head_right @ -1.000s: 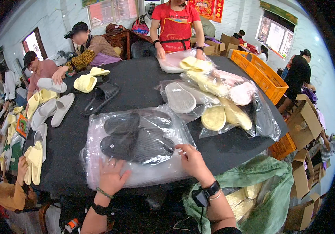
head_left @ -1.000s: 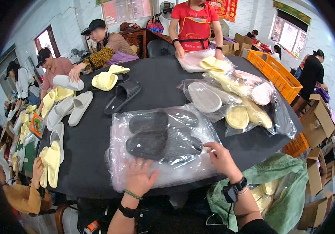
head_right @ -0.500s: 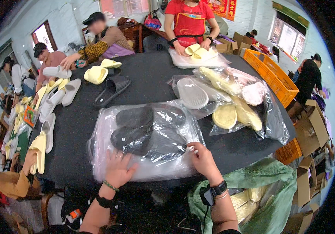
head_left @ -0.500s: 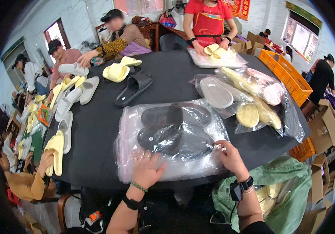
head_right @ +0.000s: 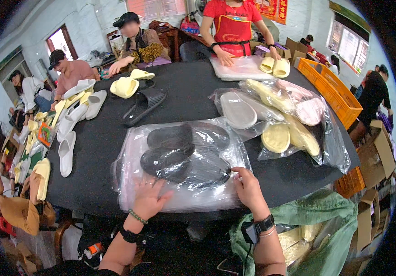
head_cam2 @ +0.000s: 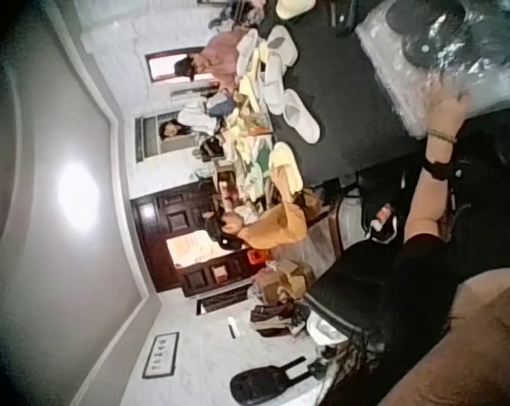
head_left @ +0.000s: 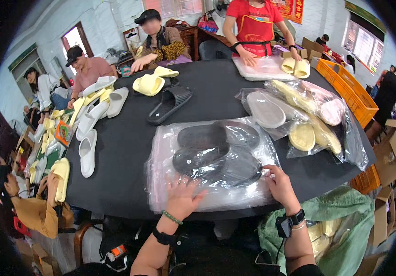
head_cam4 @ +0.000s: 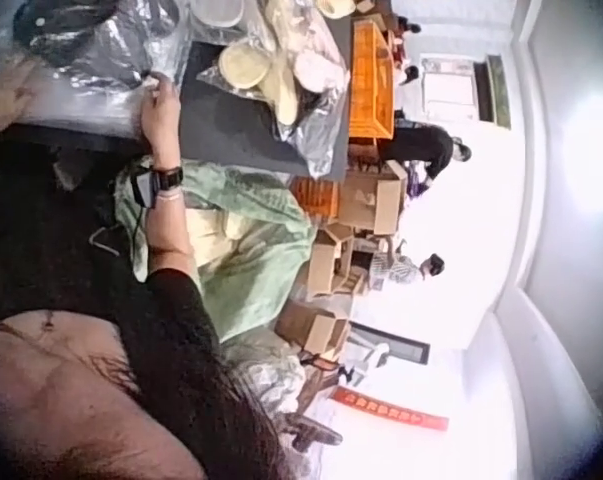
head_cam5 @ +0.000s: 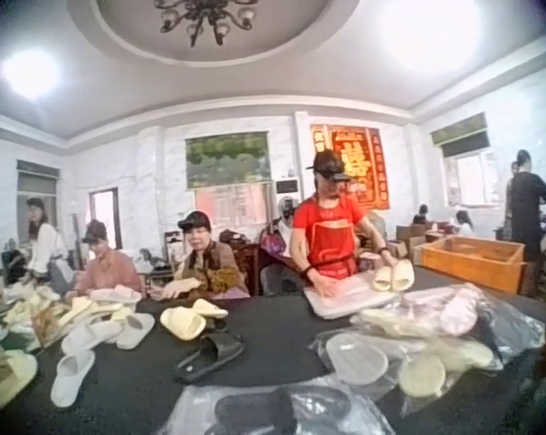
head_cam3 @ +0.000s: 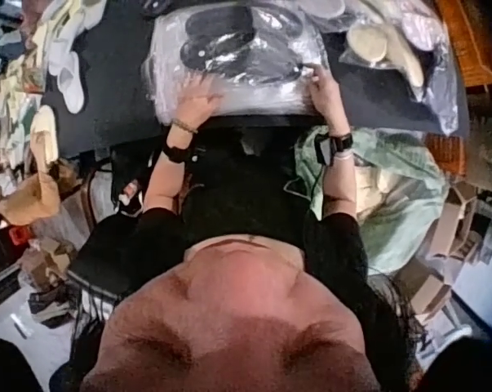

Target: The person is sorting, checking, and packaging foam slippers into plastic bags at a manufacturing workstation.

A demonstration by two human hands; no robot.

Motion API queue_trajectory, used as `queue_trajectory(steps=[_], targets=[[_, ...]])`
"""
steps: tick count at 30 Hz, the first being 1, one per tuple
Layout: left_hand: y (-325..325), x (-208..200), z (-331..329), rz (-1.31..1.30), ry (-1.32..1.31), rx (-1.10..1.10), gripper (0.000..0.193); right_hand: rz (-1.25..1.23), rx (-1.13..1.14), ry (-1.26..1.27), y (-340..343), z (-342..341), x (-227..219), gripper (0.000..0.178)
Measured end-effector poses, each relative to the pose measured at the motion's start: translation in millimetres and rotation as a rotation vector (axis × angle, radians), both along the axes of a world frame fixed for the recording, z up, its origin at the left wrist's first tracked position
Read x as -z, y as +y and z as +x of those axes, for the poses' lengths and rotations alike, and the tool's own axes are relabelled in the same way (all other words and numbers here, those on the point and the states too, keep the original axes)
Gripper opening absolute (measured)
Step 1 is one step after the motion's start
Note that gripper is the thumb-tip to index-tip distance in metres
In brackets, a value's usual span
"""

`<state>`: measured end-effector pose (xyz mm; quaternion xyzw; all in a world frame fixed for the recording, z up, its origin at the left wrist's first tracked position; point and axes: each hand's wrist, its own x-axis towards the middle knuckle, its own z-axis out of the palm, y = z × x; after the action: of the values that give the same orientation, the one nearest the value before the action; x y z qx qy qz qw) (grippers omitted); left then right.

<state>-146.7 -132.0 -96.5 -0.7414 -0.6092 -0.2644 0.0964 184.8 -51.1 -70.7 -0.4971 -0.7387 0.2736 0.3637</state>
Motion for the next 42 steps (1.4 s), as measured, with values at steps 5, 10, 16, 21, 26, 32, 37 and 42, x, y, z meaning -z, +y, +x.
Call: queue_trajectory(steps=[5,10,16,21,26,32,37,42], targets=[[-12,-20,-7,-0.072,0.05,0.004,0.046,-0.083,-0.002,0.043,1,0,-2,0.035],[-33,-50,-60,-0.182,0.076,-0.018,0.042,-0.182,-0.016,0.073,4,-5,4,0.037],[-71,-167,-105,0.176,-0.168,-0.353,0.026,-0.313,0.035,0.136,0,8,3,0.033],[-80,-155,-116,0.568,-0.165,-0.607,0.011,-0.328,0.035,0.186,1,-2,7,0.031],[-69,-14,-132,-0.113,0.026,-0.732,0.018,-0.243,0.026,0.118,3,0,11,0.031],[-73,-57,-90,0.068,-0.252,-0.562,0.02,-0.308,0.053,0.174,3,-1,11,0.032],[-65,-72,-82,0.072,-0.596,-0.392,0.02,-0.248,0.057,0.189,-1,-6,5,0.031],[-55,-55,-68,0.091,-0.695,-0.185,0.021,-0.24,0.016,0.186,-2,-4,5,0.03]])
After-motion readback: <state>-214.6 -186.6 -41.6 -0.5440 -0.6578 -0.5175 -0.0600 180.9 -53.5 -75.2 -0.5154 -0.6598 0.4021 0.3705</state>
